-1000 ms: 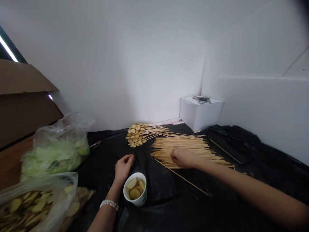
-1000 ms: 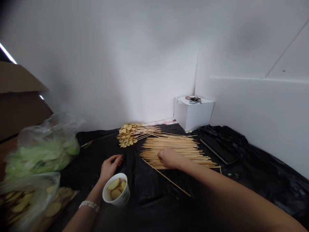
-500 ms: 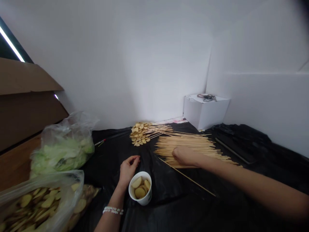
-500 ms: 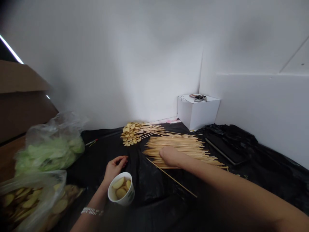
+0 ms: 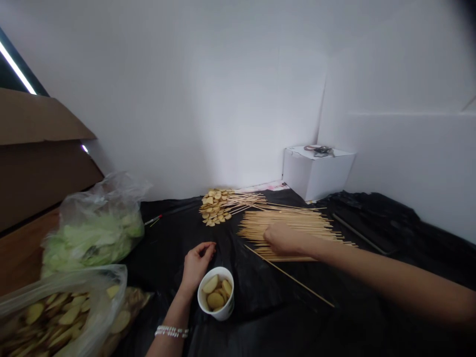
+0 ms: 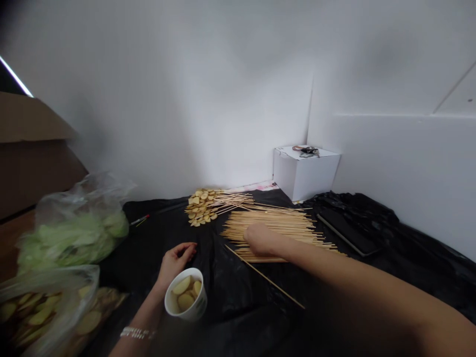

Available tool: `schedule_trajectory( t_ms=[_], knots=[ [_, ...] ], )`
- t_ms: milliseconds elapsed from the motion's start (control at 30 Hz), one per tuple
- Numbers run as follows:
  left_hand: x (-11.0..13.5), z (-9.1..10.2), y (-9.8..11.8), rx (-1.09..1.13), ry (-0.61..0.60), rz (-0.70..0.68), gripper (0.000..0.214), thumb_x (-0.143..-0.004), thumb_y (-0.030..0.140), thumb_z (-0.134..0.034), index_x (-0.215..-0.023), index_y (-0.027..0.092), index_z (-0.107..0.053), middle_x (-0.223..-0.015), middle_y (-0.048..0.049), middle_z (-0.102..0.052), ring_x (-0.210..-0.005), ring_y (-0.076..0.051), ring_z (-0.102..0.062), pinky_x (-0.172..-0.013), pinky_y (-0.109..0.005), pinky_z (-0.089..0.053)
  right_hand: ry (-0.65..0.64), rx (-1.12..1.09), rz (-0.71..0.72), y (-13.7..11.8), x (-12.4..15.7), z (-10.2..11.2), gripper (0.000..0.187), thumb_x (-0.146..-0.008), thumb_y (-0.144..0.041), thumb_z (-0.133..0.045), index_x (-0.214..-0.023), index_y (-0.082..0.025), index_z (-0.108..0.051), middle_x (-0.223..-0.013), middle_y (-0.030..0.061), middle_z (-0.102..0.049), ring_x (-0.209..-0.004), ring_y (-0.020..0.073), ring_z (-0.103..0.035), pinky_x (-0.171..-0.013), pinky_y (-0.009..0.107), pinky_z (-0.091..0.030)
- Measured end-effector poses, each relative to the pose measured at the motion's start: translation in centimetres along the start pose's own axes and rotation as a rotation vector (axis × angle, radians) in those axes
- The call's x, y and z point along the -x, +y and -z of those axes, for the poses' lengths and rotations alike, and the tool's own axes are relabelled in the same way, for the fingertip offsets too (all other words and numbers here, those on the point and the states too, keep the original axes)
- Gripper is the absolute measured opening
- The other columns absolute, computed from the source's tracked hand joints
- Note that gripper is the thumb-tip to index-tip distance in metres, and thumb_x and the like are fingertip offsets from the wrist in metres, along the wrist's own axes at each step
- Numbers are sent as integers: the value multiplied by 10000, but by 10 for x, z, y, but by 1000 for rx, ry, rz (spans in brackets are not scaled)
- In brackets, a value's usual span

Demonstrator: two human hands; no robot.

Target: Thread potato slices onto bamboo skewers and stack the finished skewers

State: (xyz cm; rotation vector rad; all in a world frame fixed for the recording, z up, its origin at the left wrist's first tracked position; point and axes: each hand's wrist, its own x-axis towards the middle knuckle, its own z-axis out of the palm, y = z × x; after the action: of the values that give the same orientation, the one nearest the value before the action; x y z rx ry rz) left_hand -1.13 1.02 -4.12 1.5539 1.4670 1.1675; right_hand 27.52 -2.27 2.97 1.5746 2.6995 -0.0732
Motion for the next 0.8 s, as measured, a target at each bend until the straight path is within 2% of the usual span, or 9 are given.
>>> schedule_trajectory(
  t_ms=[100, 300, 367, 433, 467, 533, 667, 800],
  knots=[
    [-1, 0, -1, -3, -5, 4, 455, -641, 534, -633, -865, 149, -724, -726, -85, -710, -636, -197, -627, -580, -280, -474, -7, -4, -13, 9, 3, 13, 191, -685, -100, -507, -767, -97, -680, -755, 153, -684, -653, 208, -599, -579, 271, -379],
    [-3, 0, -4, -4, -18, 10, 462, -645, 543, -631, -877, 154, -719, -728, -82, -712, -634, -199, -630, -590, -285, -479, 19, -224, 37, 33, 0, 43, 201, -811, -139, -424, -893, -165, -606, -732, 18, -657, -637, 117, -564, -568, 200, -344],
    [-1, 0, -3, 7, -18, 11, 462, -646, 545, -630, -878, 153, -715, -740, -83, -713, -654, -203, -635, -595, -285, -480, 117, -310, 62, 30, -6, 46, 209, -868, -161, -385, -935, -174, -583, -736, 4, -646, -656, 114, -562, -604, 202, -351],
    [1, 0, -1, 16, -20, 5, 462, -658, 546, -623, -876, 149, -712, -744, -81, -709, -663, -202, -632, -597, -282, -481, 286, -294, 88, 16, -12, 45, 225, -913, -204, -359, -948, -182, -580, -827, 24, -650, -737, 130, -563, -659, 222, -351],
    [2, 0, 0, 20, -22, 2, 464, -666, 549, -617, -872, 144, -710, -740, -79, -705, -660, -198, -628, -595, -280, -480, 350, -250, 97, 6, -15, 41, 231, -927, -225, -355, -955, -188, -581, -888, 38, -651, -784, 139, -562, -683, 230, -348],
    [4, 0, 3, 36, -25, 0, 477, -684, 563, -600, -855, 132, -708, -713, -78, -692, -641, -191, -618, -584, -277, -479, 379, -171, 107, -18, -21, 30, 240, -939, -235, -347, -1002, -194, -575, -934, 53, -644, -812, 149, -560, -697, 239, -341],
    [8, 0, 9, 87, -7, -5, 515, -738, 587, -536, -823, 109, -705, -667, -80, -663, -581, -164, -586, -542, -266, -471, 336, -100, 31, -55, -30, -7, 257, -943, -208, -324, -1014, -189, -570, -933, 74, -632, -815, 158, -568, -676, 240, -334],
    [12, -1, 9, 120, 8, 16, 450, -748, 527, -559, -824, 106, -700, -669, -77, -658, -574, -150, -575, -549, -263, -467, 245, -71, 42, -66, -31, -45, 269, -910, -151, -338, -1036, -197, -570, -941, 64, -617, -800, 163, -571, -646, 251, -345]
  ],
)
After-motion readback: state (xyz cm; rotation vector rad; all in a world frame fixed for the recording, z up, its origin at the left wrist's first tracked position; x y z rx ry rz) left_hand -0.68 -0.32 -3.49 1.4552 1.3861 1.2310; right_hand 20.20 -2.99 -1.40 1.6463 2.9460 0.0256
